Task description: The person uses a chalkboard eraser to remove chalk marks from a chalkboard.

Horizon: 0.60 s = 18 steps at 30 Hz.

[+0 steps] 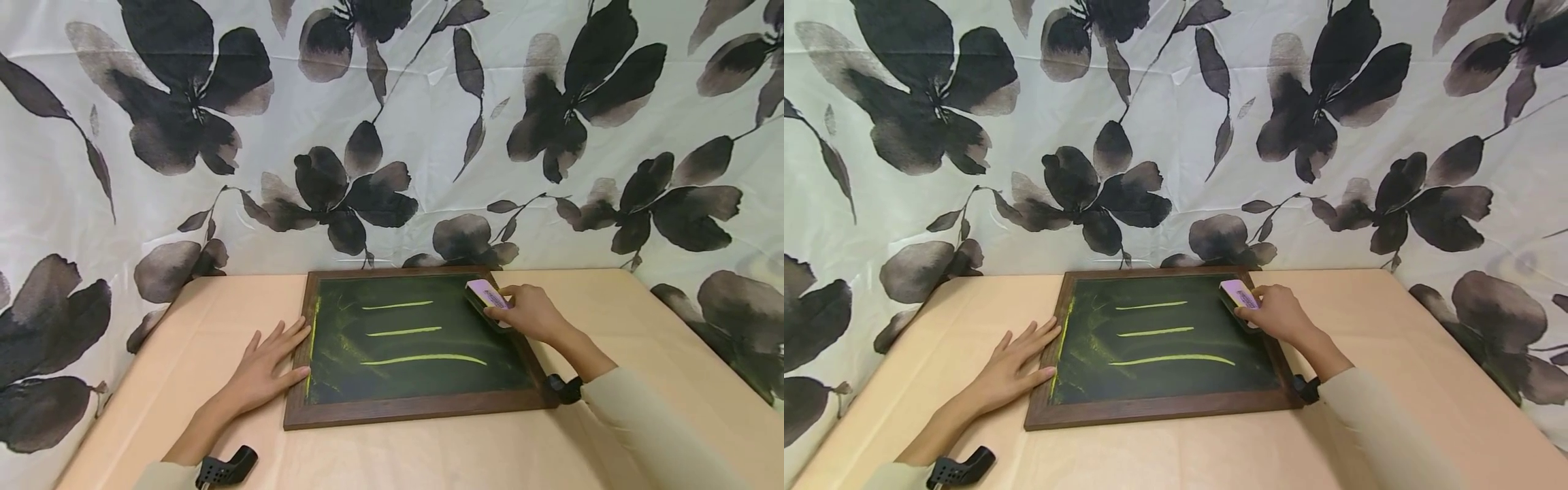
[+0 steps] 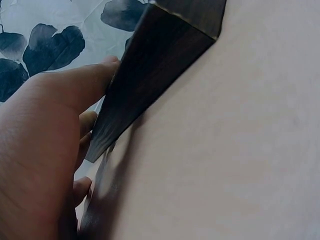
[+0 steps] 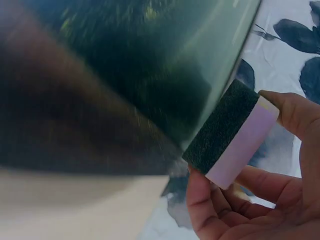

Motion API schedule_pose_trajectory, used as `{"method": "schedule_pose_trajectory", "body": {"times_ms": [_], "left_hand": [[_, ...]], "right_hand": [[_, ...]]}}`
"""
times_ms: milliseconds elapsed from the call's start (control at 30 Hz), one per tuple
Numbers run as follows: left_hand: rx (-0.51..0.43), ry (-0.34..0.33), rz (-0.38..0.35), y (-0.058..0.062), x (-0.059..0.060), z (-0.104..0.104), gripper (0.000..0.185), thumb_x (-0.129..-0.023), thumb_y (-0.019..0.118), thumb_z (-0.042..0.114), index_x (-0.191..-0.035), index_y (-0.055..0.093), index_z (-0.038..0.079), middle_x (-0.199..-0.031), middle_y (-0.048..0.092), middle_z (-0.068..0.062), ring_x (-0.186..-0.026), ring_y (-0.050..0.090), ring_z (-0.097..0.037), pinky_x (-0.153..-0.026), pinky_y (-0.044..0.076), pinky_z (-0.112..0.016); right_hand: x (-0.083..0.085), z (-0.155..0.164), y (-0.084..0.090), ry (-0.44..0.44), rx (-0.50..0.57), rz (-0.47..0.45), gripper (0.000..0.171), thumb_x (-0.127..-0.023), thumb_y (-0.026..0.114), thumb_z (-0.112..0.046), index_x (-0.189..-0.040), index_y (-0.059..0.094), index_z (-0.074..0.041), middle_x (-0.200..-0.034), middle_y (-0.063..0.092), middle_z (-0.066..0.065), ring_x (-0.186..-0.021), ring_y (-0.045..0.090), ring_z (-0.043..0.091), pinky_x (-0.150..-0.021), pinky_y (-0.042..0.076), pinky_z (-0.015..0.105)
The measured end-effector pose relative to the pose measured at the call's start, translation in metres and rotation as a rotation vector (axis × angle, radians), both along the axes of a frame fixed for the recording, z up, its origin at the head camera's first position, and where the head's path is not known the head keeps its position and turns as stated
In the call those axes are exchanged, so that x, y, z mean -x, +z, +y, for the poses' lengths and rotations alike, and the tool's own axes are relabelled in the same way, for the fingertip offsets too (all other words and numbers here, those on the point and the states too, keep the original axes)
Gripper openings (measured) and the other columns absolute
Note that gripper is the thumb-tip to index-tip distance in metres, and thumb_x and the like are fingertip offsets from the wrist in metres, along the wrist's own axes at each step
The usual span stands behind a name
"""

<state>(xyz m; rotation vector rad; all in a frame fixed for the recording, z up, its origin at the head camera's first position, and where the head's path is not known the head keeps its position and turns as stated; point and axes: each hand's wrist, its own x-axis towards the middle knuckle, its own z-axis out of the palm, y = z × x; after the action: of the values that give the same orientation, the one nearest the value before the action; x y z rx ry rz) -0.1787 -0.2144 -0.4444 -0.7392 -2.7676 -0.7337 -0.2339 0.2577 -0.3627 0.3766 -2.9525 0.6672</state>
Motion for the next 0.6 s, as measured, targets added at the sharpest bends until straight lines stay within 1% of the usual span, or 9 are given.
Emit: {"method": "schedule_pose_trajectory", "body": {"times_ms": [67,200,300,433,500,600], "left_hand": [[-0.002,0.003,-0.005,-0.001,0.000,-0.001,0.069,-0.090,0.061,0.046,-0.148,0.040,0.014,-0.154,0.029,-0.007,-0.139,0.022,-0.041,-0.105,0.003,-0.068],[-0.001,0.006,-0.007,-0.002,0.000,-0.001,0.069,-0.090,0.060,0.047,-0.148,0.039,0.016,-0.155,0.028,-0.006,-0.140,0.022,-0.040,-0.105,0.003,-0.068],[0.003,0.006,-0.002,-0.003,0.001,-0.001,0.069,-0.090,0.060,0.047,-0.148,0.039,0.016,-0.155,0.029,-0.005,-0.140,0.022,-0.040,-0.105,0.003,-0.068],[0.005,0.002,0.008,-0.004,0.001,-0.001,0.069,-0.090,0.060,0.047,-0.148,0.040,0.015,-0.154,0.029,-0.006,-0.139,0.022,-0.040,-0.105,0.004,-0.068],[0.005,-0.002,0.010,-0.003,0.002,-0.001,0.069,-0.090,0.061,0.046,-0.148,0.040,0.015,-0.154,0.030,-0.007,-0.139,0.023,-0.041,-0.104,0.004,-0.068],[0.006,-0.003,0.010,-0.001,0.002,-0.003,0.069,-0.090,0.061,0.046,-0.147,0.041,0.014,-0.154,0.031,-0.008,-0.139,0.024,-0.042,-0.104,0.005,-0.068]], "right_hand": [[0.006,-0.006,-0.004,0.003,0.005,-0.015,0.054,-0.085,0.071,-0.031,-0.114,0.061,0.014,-0.080,0.067,0.011,-0.064,0.059,0.019,-0.054,0.043,0.032],[0.016,-0.013,-0.010,0.013,-0.004,-0.003,0.051,-0.084,0.071,-0.030,-0.111,0.064,0.013,-0.084,0.068,0.013,-0.069,0.061,0.021,-0.060,0.045,0.035],[0.022,-0.018,-0.012,0.006,-0.003,-0.010,0.046,-0.085,0.071,-0.029,-0.107,0.066,0.010,-0.080,0.067,0.010,-0.066,0.059,0.020,-0.057,0.044,0.034],[0.028,-0.025,-0.012,-0.030,0.013,-0.041,0.044,-0.085,0.070,-0.030,-0.105,0.067,0.009,-0.081,0.067,0.011,-0.065,0.058,0.021,-0.055,0.043,0.032],[0.030,-0.029,-0.012,-0.041,0.015,-0.039,0.044,-0.084,0.069,-0.029,-0.105,0.068,0.010,-0.082,0.067,0.012,-0.066,0.057,0.022,-0.054,0.044,0.032],[0.035,-0.034,-0.014,-0.031,0.010,-0.028,0.039,-0.084,0.069,-0.028,-0.099,0.070,0.008,-0.074,0.066,0.008,-0.063,0.055,0.022,-0.053,0.042,0.031]]}}
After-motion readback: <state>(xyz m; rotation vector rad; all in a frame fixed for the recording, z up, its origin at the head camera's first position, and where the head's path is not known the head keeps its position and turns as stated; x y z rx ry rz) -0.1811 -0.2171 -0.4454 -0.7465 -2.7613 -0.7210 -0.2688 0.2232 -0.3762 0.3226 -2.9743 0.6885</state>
